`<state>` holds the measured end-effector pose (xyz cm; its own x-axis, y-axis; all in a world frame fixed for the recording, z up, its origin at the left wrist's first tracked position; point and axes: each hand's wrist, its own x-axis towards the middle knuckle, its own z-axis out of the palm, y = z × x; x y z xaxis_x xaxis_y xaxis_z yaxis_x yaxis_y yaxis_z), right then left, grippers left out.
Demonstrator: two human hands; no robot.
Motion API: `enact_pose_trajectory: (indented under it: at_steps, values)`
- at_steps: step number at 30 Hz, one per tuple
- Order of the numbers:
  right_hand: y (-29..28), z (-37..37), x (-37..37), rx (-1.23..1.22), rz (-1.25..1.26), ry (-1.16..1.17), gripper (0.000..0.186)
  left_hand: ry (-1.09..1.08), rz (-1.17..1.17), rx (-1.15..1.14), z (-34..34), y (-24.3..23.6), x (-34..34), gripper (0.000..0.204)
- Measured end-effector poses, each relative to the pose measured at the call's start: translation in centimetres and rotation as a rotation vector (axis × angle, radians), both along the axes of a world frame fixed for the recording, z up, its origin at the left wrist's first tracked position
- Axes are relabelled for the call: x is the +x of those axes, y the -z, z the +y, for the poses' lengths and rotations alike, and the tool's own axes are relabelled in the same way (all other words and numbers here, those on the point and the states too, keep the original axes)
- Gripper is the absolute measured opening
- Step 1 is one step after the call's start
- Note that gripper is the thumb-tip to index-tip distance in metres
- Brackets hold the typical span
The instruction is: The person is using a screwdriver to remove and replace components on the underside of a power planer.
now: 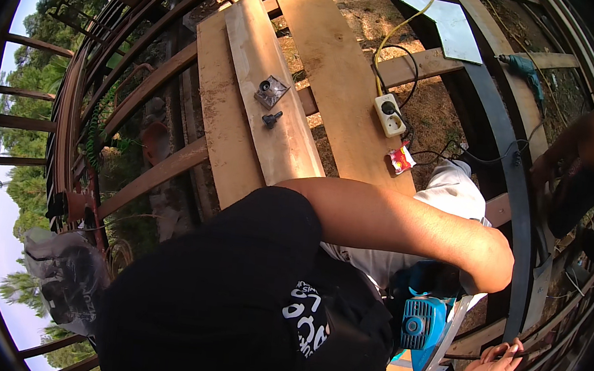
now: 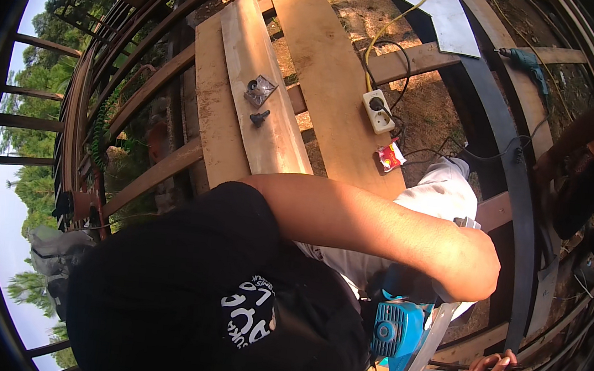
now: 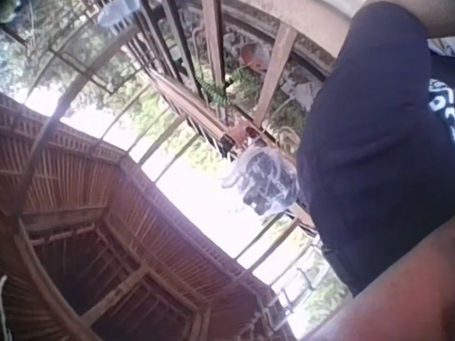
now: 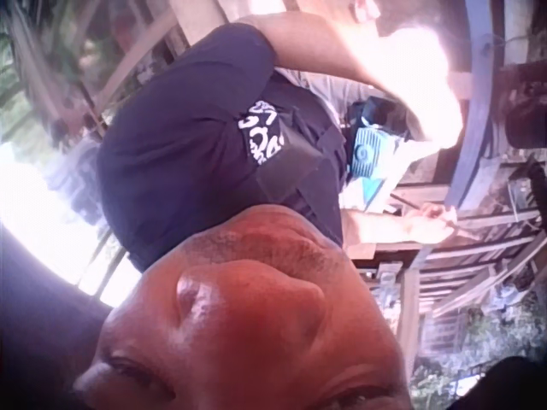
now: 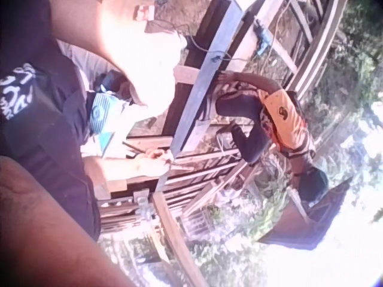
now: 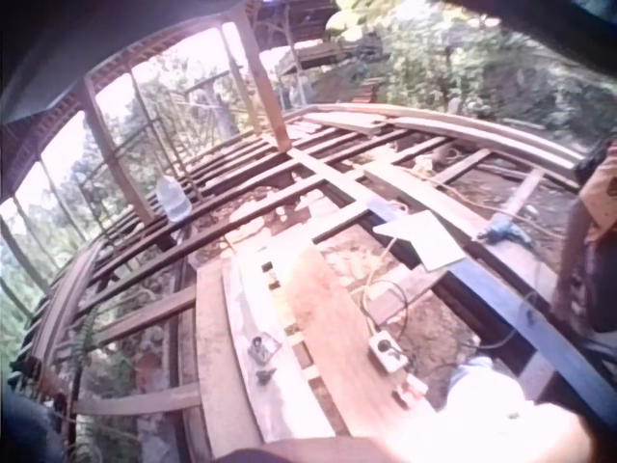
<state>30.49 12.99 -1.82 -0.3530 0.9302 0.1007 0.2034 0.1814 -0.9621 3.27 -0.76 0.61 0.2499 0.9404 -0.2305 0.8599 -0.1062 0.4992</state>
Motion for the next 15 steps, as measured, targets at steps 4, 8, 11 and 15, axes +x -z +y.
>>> enact_pose_trajectory:
  at_steps: [4,8,11,15]
  values:
    - [-0.2,-0.5,0.5,-0.051,0.061,-0.041,0.025,0.019,-0.03,0.078,-0.1,0.4,-0.6,0.03]
    - [-0.1,-1.2,0.8,-0.065,0.124,-0.029,0.021,-0.007,-0.059,0.198,-0.2,1.7,-0.2,0.027]
    - [0.9,-1.0,1.1,-0.069,0.123,0.065,0.017,0.013,-0.005,0.093,1.1,0.7,0.6,0.025]
    - [0.0,-1.3,0.0,-0.113,0.153,0.005,0.015,0.088,-0.074,-0.034,1.8,0.2,-1.4,0.022]
